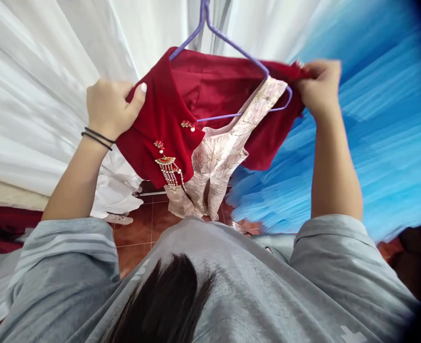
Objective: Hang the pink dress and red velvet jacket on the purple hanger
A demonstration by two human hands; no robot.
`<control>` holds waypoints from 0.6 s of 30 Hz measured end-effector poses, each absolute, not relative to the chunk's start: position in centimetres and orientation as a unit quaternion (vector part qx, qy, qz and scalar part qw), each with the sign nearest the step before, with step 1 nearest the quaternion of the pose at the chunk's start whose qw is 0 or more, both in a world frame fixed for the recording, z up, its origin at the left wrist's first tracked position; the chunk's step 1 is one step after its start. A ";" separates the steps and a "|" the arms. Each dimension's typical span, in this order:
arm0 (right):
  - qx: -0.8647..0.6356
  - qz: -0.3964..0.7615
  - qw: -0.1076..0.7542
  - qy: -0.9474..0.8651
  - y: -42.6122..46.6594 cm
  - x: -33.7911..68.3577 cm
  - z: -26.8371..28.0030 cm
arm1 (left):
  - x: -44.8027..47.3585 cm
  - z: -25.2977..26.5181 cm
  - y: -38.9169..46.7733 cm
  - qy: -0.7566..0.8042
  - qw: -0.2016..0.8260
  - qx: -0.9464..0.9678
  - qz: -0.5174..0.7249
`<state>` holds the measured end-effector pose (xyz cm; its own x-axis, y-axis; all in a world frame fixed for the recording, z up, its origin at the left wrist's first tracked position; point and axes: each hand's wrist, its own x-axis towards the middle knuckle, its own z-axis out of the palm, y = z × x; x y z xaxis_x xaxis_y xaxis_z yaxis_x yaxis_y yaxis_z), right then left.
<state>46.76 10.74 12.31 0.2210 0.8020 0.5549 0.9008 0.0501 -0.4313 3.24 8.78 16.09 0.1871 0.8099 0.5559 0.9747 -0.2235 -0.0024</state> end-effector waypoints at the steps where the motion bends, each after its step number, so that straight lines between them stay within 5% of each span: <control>1: -0.673 -0.126 0.386 -0.618 10.6 47.1 13.5 | 3.2 16.0 8.8 -0.602 0.186 -0.744 -0.224; 3: -0.668 -0.168 0.338 -0.642 10.3 47.3 14.6 | 3.0 15.8 9.0 -0.613 0.196 -0.733 -0.220; 7: -0.727 -0.051 0.126 -0.673 9.6 47.2 15.7 | 2.7 15.7 9.4 -0.622 0.211 -0.726 -0.204; 12: -0.704 -0.170 0.239 -0.646 8.1 47.0 17.7 | 2.5 15.5 9.3 -0.617 0.231 -0.722 -0.213; 18: -0.742 -0.061 0.177 -0.643 8.0 45.4 15.6 | 3.3 15.1 9.5 -0.617 0.215 -0.724 -0.221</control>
